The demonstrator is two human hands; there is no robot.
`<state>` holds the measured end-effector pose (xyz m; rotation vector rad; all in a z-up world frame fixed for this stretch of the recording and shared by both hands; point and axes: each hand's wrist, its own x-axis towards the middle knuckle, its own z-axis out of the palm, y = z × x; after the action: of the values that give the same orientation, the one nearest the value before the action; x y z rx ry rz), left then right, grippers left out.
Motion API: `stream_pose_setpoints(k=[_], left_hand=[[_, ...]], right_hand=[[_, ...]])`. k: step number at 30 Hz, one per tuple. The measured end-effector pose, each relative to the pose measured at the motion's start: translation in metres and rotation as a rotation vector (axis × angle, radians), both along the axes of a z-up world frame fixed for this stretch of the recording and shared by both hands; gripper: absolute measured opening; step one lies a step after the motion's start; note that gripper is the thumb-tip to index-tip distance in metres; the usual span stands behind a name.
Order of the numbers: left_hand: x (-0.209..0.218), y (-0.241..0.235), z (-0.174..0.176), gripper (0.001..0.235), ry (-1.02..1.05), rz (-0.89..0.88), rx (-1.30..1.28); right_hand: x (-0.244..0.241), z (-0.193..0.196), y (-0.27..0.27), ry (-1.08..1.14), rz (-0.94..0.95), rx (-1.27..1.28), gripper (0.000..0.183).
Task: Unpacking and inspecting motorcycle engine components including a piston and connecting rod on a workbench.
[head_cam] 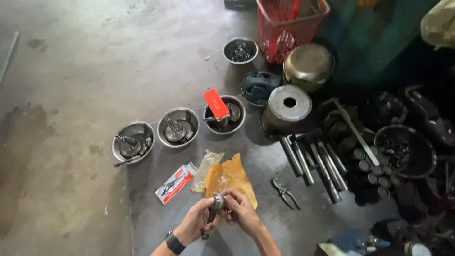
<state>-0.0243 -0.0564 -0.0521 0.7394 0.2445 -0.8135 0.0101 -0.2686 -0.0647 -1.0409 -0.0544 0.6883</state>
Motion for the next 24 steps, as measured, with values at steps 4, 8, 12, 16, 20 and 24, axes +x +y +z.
stream_pose_setpoints(k=[4,8,12,16,20,24], left_hand=[[0.002,-0.036,0.029,0.050,-0.014,0.069,-0.071],[0.016,-0.057,0.077,0.051,-0.085,0.027,0.083],[0.037,-0.052,0.062,0.051,-0.098,-0.075,-0.013],[0.071,-0.028,0.069,0.059,-0.240,-0.051,-0.112],[0.110,0.004,0.076,0.050,-0.302,-0.008,-0.193],[0.138,0.025,0.040,0.040,-0.271,0.121,-0.269]], right_hand=[[0.006,0.002,-0.024,0.098,0.029,0.207,0.037],[0.018,0.020,-0.047,0.013,0.008,0.265,0.052],[0.037,0.024,-0.055,-0.040,0.039,0.270,0.055],[0.081,0.024,-0.052,-0.035,0.049,0.127,0.055],[0.128,0.047,-0.025,0.027,0.051,-0.103,0.052],[0.162,0.029,-0.009,0.154,0.036,-0.147,0.047]])
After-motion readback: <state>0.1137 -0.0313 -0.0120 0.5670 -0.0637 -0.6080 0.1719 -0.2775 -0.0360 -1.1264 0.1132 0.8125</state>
